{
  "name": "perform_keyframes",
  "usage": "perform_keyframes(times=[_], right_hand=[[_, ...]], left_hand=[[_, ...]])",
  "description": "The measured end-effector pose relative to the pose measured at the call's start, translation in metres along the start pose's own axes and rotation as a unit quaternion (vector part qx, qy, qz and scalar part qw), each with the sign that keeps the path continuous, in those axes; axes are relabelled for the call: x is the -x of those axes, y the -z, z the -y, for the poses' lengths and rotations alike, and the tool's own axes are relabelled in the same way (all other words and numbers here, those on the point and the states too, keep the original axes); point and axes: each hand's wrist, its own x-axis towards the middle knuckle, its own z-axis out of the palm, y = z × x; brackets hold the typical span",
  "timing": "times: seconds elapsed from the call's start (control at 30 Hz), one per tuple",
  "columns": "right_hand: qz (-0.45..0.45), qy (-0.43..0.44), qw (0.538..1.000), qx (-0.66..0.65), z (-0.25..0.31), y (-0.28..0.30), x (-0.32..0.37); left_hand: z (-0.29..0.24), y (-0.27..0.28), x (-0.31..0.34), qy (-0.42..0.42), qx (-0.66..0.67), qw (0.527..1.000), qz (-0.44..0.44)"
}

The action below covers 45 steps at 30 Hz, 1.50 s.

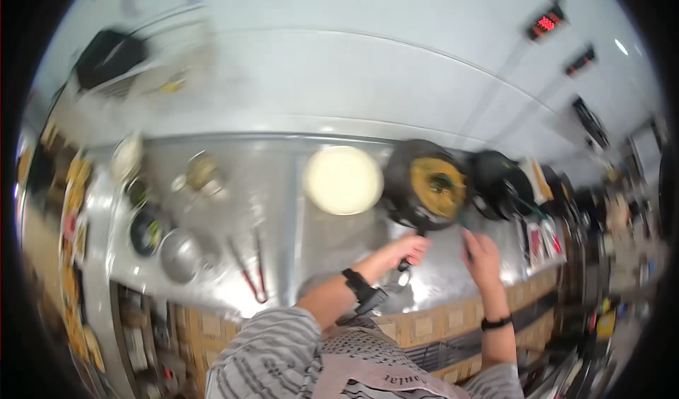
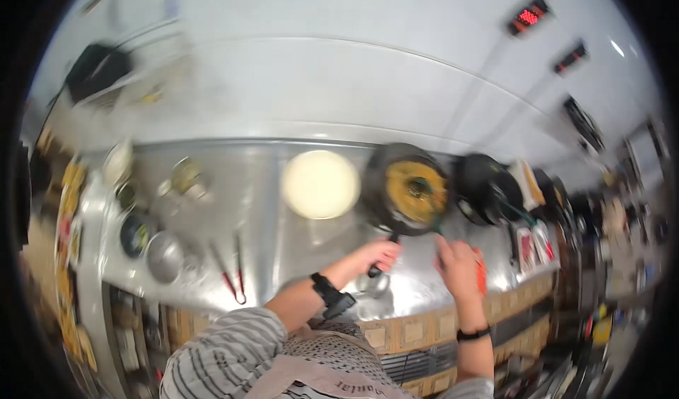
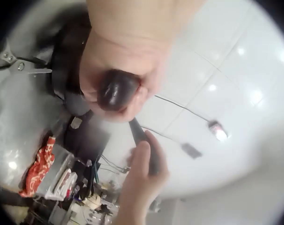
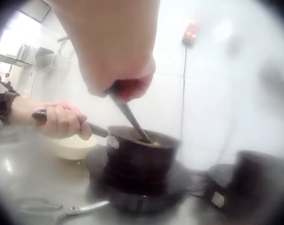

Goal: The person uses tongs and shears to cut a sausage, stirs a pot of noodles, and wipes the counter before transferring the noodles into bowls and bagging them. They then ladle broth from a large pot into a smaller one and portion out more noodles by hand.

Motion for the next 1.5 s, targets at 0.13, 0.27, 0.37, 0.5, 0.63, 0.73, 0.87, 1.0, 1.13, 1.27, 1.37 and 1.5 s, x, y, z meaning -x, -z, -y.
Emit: perform_keyframes(times=[0.13,0.27,0.37,0.5,0.63,0.73,0.87,1.0,1.13,1.27,1.37,1.5], right_hand=[[-0.038,0.030,0.999,0.024,0.024,0.002,0.034],[-0.070,0.111,0.989,0.067,0.087,0.031,0.033],[-0.064,0.166,0.983,0.047,0.148,0.038,0.029],[-0.074,0.208,0.975,-0.025,0.243,0.061,0.017],[-0.090,0.262,0.955,-0.105,0.326,0.062,0.003],[-0.106,0.306,0.939,-0.113,0.392,0.059,-0.007],[-0.132,0.361,0.919,-0.089,0.482,0.043,-0.035],[-0.096,0.334,0.931,-0.108,0.569,0.012,-0.057],[-0.107,0.222,0.944,-0.219,0.636,-0.008,-0.064],[-0.112,0.102,0.933,-0.326,0.696,-0.039,-0.059],[-0.144,0.058,0.920,-0.360,0.732,-0.060,-0.062],[-0.158,0.038,0.905,-0.394,0.766,-0.078,-0.070]], left_hand=[[0.006,-0.015,0.091,-0.042,0.012,0.998,0.045],[0.024,-0.026,0.193,-0.048,-0.034,0.997,0.052],[0.042,-0.034,0.281,-0.055,-0.051,0.996,0.037],[0.061,-0.035,0.399,-0.059,-0.043,0.997,-0.036],[0.081,-0.027,0.519,-0.082,-0.058,0.990,-0.103],[0.094,-0.014,0.600,-0.106,-0.045,0.984,-0.134],[0.093,0.026,0.698,-0.107,-0.031,0.979,-0.171],[0.084,0.074,0.789,-0.112,-0.032,0.977,-0.179],[0.070,0.106,0.842,-0.124,-0.028,0.970,-0.206],[0.064,0.131,0.870,-0.151,-0.037,0.959,-0.239],[0.063,0.144,0.875,-0.177,-0.029,0.952,-0.248],[0.060,0.150,0.866,-0.208,-0.024,0.932,-0.296]])
